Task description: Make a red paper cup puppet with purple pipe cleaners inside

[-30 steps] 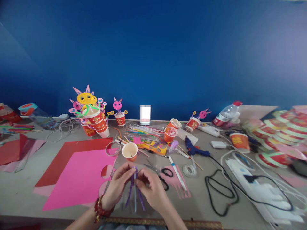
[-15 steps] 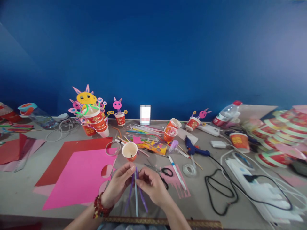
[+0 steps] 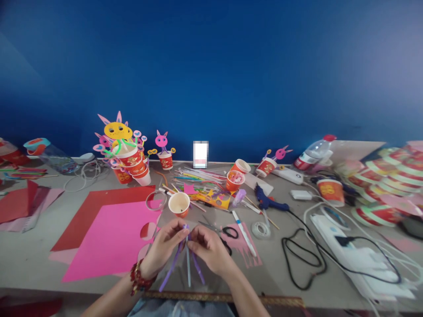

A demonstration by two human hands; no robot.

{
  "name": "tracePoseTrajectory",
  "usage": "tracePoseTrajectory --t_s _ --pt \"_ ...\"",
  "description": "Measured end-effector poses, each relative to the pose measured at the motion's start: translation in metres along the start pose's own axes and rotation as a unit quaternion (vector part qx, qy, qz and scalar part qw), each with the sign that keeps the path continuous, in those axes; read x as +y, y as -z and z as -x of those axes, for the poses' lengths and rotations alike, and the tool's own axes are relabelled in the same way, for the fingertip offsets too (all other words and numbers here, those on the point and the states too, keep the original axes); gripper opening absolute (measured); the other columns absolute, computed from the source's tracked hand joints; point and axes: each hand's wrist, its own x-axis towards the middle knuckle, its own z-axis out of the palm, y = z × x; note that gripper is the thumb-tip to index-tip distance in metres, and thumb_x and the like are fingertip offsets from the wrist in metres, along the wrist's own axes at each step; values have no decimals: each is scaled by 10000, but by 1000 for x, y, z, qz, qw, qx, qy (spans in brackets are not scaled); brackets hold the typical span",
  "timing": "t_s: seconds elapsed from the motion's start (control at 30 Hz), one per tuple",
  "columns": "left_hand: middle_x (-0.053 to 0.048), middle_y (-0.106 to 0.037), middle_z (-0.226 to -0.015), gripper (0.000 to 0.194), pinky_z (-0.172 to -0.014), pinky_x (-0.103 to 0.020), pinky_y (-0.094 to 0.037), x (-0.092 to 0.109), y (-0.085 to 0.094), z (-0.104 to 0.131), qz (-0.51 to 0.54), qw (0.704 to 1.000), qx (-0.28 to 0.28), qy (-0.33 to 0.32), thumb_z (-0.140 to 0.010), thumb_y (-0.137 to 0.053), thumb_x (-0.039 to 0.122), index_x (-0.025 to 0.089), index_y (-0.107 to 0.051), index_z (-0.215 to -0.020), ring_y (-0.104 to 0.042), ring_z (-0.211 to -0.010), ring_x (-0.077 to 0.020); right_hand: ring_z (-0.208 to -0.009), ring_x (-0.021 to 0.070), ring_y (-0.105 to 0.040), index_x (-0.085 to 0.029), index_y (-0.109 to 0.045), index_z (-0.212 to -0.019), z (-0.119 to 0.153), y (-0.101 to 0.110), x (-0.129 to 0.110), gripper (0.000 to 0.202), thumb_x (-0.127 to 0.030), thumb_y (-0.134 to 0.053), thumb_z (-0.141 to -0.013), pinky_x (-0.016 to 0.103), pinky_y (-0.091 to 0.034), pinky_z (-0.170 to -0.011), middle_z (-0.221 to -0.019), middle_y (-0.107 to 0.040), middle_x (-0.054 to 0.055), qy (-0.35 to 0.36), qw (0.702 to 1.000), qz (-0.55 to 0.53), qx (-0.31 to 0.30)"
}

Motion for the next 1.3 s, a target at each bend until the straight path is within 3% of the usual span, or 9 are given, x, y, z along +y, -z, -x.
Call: tracePoseTrajectory --t_s 0.2,0.53,0.63,0.73,0.83,0.93,1.03,1.17,1.3 --pt "-4 -600 -729 298 -664 -253 -413 -2 0 -2 41 999 -17 5 -807 -744 458 174 -655 -800 -519 -692 -148 -592 109 -399 -196 -511 -715 -1 0 -1 438 -581 -662 -857 226 -328 -542 -641 -447 -51 -2 1000 -12 9" --pt "-65 -695 -888 236 -717 -287 -485 -1 13 9 -102 992 -3 -68 -869 -703 355 196 -693 -1043 -622 -800 -205 -601 113 -416 -194 -521 -709 -4 0 0 376 -503 -699 -830 228 -345 -553 -656 -452 -45 19 1000 -10 -12" --pt "-72 -684 -984 354 -775 -309 -496 10 33 -3 -189 965 72 -165 -833 -750 309 231 -652 -1163 -634 -860 -215 -621 132 -493 -184 -608 -809 -9 13 -13 303 -472 -697 -837 234 -411 -571 -694 -538 -19 25 999 4 39" --pt "-145 -571 -1359 675 -969 -396 -476 12 53 -25 -251 935 115 -222 -749 -828 307 251 -529 -1351 -563 -1220 -306 -628 144 -539 -178 -625 -872 -20 27 -29 315 -483 -694 -842 245 -467 -574 -723 -584 6 53 989 9 135" --pt "-184 -465 -1488 942 -1094 -505 -402 0 62 -46 -279 940 64 -184 -690 -866 322 229 -359 -1478 -454 -1374 -362 -658 149 -575 -191 -603 -931 -35 33 -40 297 -465 -695 -861 245 -505 -594 -764 -605 11 112 974 11 199" --pt "-166 -531 -1424 845 -1097 -536 -407 -13 60 -56 -292 941 19 -170 -723 -829 294 219 -379 -1435 -503 -1337 -357 -673 149 -602 -215 -577 -994 -48 32 -45 277 -426 -705 -869 238 -527 -600 -797 -617 0 155 967 5 204" --pt "-136 -579 -1373 683 -1083 -501 -440 -14 57 -54 -275 940 -57 -195 -794 -757 244 228 -421 -1389 -556 -1281 -313 -670 148 -615 -224 -572 -980 -54 32 -44 226 -408 -675 -900 231 -528 -594 -791 -620 -7 157 970 17 183" --pt "-139 -514 -1454 732 -1124 -479 -413 -9 61 -44 -247 939 -124 -205 -810 -737 213 239 -367 -1442 -506 -1339 -305 -667 152 -609 -216 -579 -909 -50 34 -43 156 -362 -616 -949 224 -481 -575 -756 -614 -5 161 970 106 145" --pt "-141 -466 -1480 794 -1132 -475 -404 -9 67 -39 -224 933 -183 -213 -817 -730 219 265 -313 -1490 -495 -1343 -314 -742 171 -623 -210 -617 -945 -42 33 -51 78 -279 -583 -958 265 -486 -696 -826 -658 19 207 949 226 80"
